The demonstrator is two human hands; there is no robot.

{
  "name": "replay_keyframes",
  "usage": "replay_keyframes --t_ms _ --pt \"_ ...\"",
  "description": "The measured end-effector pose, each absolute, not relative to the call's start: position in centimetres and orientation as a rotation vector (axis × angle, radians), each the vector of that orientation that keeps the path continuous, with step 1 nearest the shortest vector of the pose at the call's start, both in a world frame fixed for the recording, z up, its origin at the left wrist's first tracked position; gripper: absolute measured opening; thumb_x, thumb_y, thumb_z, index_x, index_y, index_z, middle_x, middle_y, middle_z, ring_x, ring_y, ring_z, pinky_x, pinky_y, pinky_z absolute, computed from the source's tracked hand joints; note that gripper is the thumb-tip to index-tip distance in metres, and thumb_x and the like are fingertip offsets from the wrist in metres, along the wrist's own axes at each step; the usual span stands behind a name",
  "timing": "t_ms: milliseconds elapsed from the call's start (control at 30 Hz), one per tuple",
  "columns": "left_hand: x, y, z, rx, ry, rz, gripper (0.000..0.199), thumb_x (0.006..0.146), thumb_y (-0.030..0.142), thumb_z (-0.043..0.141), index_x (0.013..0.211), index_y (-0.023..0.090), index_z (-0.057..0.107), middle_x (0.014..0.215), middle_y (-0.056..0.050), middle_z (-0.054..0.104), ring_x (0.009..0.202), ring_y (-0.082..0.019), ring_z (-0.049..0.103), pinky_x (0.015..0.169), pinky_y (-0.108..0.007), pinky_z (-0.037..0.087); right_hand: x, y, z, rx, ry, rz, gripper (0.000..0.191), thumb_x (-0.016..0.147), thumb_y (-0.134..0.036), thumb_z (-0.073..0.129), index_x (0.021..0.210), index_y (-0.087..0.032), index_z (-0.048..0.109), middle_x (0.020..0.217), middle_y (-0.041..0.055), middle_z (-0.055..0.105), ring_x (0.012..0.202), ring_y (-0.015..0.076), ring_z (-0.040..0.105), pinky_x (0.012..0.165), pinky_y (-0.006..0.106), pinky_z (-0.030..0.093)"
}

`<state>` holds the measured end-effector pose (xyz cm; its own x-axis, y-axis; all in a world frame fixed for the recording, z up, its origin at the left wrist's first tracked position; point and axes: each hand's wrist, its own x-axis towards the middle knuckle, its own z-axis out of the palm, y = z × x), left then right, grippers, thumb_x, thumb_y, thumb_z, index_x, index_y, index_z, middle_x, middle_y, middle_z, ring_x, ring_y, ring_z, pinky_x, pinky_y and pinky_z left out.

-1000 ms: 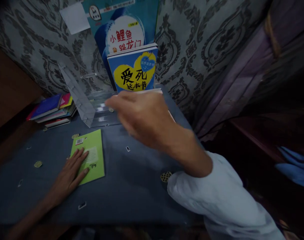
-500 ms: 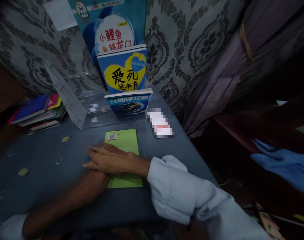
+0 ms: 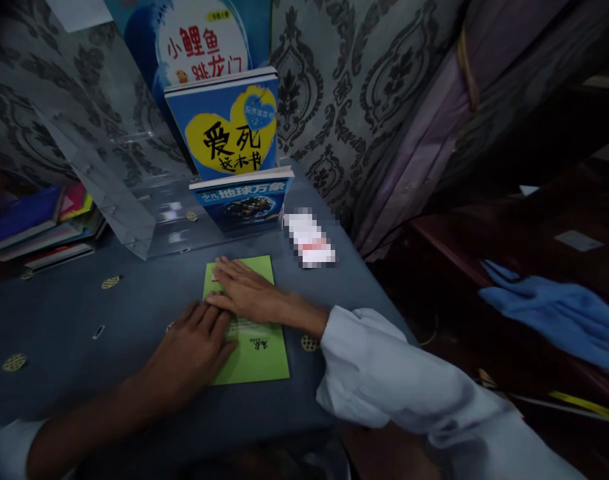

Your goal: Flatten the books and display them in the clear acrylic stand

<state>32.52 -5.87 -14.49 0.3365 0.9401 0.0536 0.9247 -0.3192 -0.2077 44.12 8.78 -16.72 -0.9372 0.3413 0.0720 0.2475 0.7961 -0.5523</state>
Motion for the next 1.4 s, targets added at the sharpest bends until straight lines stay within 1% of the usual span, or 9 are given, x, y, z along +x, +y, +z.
replay_keyframes --t_ms 233,367,433,600,733,833,1000,1200,1400 --pt "31.8 -6.1 -15.9 -2.376 -1.716 0.128 0.057 0.103 0.048 0.041 0.140 0.005 0.054 0.143 -0.026 0.056 0.136 -0.038 0.052 0.107 -0.054 0.046 49.2 9.2 -19.4 -0.628 -2.701 0.584 0.073 0.102 -0.060 0.037 0.157 -0.011 0.033 0.164 0.0217 0.028 0.155 0.0335 0.020 0.124 0.059 0.027" --pt "31.6 -7.3 -16.7 -2.539 -1.639 0.069 0.088 0.093 0.074 0.042 0.153 0.010 0.040 0.158 -0.025 0.039 0.149 -0.042 0.032 0.115 -0.058 0.035 51.5 8.1 -20.3 -0.715 -2.664 0.482 0.073 0.103 -0.055 0.037 0.160 -0.011 0.025 0.164 0.0232 0.027 0.155 0.0334 0.019 0.123 0.060 0.030" --pt "31.7 -7.9 -17.0 -2.623 -1.555 0.056 0.097 0.088 0.078 0.047 0.157 0.012 0.031 0.162 -0.024 0.031 0.151 -0.044 0.023 0.116 -0.060 0.033 52.1 7.7 -20.4 -0.738 -2.670 0.471 0.072 0.104 -0.054 0.037 0.160 -0.010 0.023 0.164 0.0235 0.027 0.155 0.0327 0.021 0.123 0.058 0.031" --pt "32.3 -8.0 -17.4 -2.606 -1.574 0.104 0.081 0.096 0.059 0.054 0.159 0.017 0.027 0.164 -0.020 0.028 0.152 -0.043 0.020 0.118 -0.060 0.031 51.6 8.1 -20.0 -0.761 -2.681 0.470 0.070 0.104 -0.051 0.038 0.157 -0.006 0.030 0.163 0.0257 0.028 0.154 0.0337 0.023 0.123 0.057 0.032" --pt "32.3 -7.1 -17.5 -2.561 -1.599 0.094 0.077 0.096 0.058 0.053 0.157 0.014 0.033 0.162 -0.022 0.032 0.152 -0.044 0.021 0.117 -0.062 0.033 50.2 9.3 -19.8 -0.767 -2.691 0.459 0.069 0.103 -0.049 0.042 0.155 -0.005 0.033 0.162 0.0267 0.030 0.153 0.0343 0.026 0.122 0.056 0.033" --pt "31.7 -6.0 -17.1 -2.572 -1.584 0.027 0.080 0.096 0.063 0.050 0.156 0.012 0.033 0.160 -0.023 0.034 0.150 -0.044 0.025 0.116 -0.060 0.036 49.2 10.1 -19.7 -0.768 -2.680 0.449 0.067 0.102 -0.047 0.044 0.156 -0.008 0.033 0.161 0.0252 0.033 0.153 0.0343 0.028 0.121 0.058 0.034" --pt "29.0 -2.9 -16.5 -2.577 -1.642 -0.013 0.094 0.092 0.080 0.030 0.151 0.009 0.042 0.158 -0.023 0.039 0.149 -0.040 0.032 0.116 -0.055 0.038 48.4 10.6 -19.7 -0.793 -2.679 0.466 0.067 0.102 -0.046 0.044 0.153 -0.004 0.036 0.161 0.0265 0.032 0.153 0.0334 0.027 0.122 0.056 0.033" --pt "25.1 0.0 -17.1 -2.343 -1.856 -0.045 0.068 0.105 0.055 0.027 0.146 0.004 0.047 0.152 -0.023 0.048 0.145 -0.034 0.043 0.115 -0.052 0.042 48.9 10.6 -19.7 -0.785 -2.649 0.486 0.064 0.102 -0.047 0.043 0.154 -0.009 0.037 0.162 0.0211 0.034 0.152 0.0318 0.030 0.123 0.054 0.033" --pt "24.9 0.7 -17.4 -2.364 -1.818 -0.151 0.057 0.106 0.043 0.031 0.143 0.004 0.050 0.150 -0.022 0.051 0.143 -0.032 0.046 0.116 -0.053 0.040 49.1 11.4 -19.9 -0.732 -2.495 0.643 0.052 0.103 -0.040 0.041 0.147 -0.013 0.047 0.155 0.0196 0.046 0.146 0.0315 0.042 0.117 0.059 0.039"
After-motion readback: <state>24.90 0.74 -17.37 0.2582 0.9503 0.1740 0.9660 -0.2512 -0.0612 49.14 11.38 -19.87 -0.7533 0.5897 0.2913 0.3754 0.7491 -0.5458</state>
